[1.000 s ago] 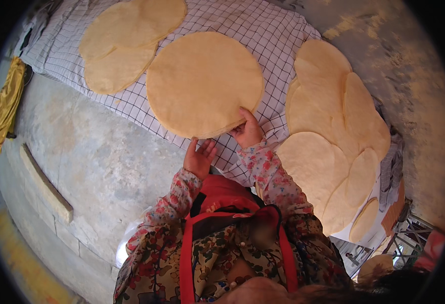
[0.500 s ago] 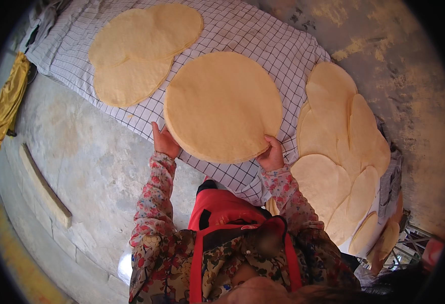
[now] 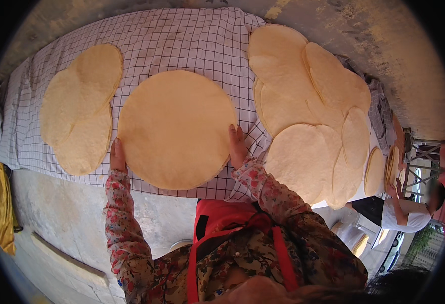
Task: The person stacks thin circular flatbreads by hand on a long table covered with a checkered cloth.
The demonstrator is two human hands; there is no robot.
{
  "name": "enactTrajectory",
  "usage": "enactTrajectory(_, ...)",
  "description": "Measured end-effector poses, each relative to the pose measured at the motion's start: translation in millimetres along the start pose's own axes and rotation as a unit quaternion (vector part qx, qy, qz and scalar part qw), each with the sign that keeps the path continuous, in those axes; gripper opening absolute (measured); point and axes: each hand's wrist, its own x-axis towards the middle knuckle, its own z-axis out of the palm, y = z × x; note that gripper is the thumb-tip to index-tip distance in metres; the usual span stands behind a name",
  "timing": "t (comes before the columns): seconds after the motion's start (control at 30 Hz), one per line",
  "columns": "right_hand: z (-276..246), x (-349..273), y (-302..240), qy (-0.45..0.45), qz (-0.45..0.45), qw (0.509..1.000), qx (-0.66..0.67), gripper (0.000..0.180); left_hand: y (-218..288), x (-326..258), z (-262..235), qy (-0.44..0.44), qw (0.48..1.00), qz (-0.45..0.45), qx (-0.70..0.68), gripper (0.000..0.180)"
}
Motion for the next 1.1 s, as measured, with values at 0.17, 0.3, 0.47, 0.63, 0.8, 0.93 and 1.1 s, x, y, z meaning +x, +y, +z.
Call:
enactTrajectory(0.17, 7.6, 4.3, 11.4, 0.042, -0.046, 0.994, -0.088, 0.049, -17.7, 19.0, -11.6, 0.003, 0.999, 0.027, 0.016, 0.042)
enactTrajectory(0.3, 4.3, 8.7, 2.2, 0.033, 0.022, 0.998, -0.056, 0.046, -17.0, 24.6, -8.3, 0.010, 0.999, 0.036, 0.039, 0.039)
enactTrajectory(0.47, -4.9, -1.4, -25.6, -0.063, 0.129, 0.987, 0.072, 0.048, -11.9, 21.2, -12.6, 0.009, 1.000, -0.017, -0.019, 0.035)
enactTrajectory(0.63, -5.2, 8.1, -8.9, -0.037, 0.067, 0.995, 0.063, 0.054, 2.2, 13.7, -1.0, -0.023, 0.997, -0.054, -0.058, 0.038)
enactTrajectory(0.8, 7.9, 7.1, 8.0, 0.056, -0.126, 0.987, -0.079, 0.067, 19.7, -1.1, 9.9, -0.049, 0.992, -0.076, -0.088, 0.048)
enactTrajectory(0.93, -0.9, 14.1, 17.5, 0.024, -0.168, 0.967, -0.188, 0.067, 19.0, -5.8, 12.0, -0.070, 0.988, -0.066, -0.121, 0.054)
enactTrajectory(1.1, 8.0, -4.4, -10.6, 0.004, -0.077, 0.958, -0.275, 0.069, 14.6, -7.9, 6.1, -0.044, 0.991, -0.056, -0.113, 0.056)
